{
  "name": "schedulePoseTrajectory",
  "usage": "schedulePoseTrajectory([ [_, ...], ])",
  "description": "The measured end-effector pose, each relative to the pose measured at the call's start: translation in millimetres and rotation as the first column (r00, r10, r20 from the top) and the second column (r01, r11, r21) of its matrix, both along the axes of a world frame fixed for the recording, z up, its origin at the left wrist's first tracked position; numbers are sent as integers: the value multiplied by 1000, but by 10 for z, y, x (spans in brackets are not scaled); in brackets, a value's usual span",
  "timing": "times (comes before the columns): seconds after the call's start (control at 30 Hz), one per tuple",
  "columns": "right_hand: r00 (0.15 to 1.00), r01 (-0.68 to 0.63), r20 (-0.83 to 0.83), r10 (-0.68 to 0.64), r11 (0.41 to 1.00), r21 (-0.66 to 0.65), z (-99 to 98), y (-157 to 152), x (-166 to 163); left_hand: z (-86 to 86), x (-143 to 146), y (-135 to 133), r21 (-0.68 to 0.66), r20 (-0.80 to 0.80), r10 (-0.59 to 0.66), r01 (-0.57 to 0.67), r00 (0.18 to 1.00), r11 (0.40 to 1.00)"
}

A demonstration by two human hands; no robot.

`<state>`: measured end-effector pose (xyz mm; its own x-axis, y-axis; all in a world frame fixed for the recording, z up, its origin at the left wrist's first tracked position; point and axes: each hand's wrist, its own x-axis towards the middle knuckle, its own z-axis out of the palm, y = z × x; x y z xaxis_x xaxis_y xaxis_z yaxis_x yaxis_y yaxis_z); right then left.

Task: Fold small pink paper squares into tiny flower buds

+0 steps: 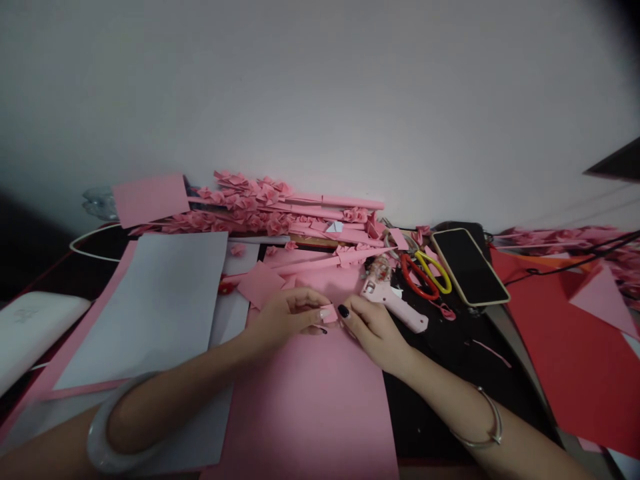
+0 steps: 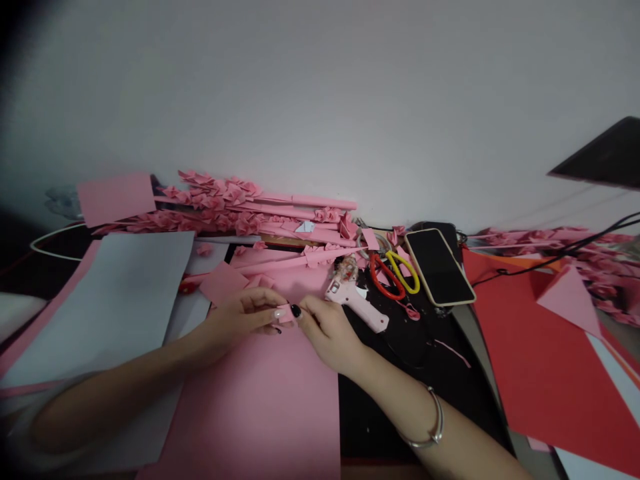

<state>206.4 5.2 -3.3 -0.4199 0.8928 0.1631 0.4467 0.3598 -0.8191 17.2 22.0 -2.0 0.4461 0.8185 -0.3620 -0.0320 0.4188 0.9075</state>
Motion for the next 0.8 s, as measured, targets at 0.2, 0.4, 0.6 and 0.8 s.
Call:
schedulePoseTrajectory([
  [0.2, 999, -36, 36, 34, 998, 46, -47, -15, -6, 13, -11, -12, 7, 24, 15, -15, 1000, 1000],
  [0.4, 999, -39, -7, 39, 998, 45, -46, -6, -8, 21, -6, -16, 95, -42, -27, 31, 999, 995],
  [0.6, 998, -27, -51, 24, 999, -46, -32, 2, 11, -18, 1, 1, -12, 14, -5, 5, 1000, 1000],
  [0.8, 1000, 6, -26, -8, 999, -54, -24, 7, 8, -14, 29, -21, -19, 7, -57, 57, 998, 998],
])
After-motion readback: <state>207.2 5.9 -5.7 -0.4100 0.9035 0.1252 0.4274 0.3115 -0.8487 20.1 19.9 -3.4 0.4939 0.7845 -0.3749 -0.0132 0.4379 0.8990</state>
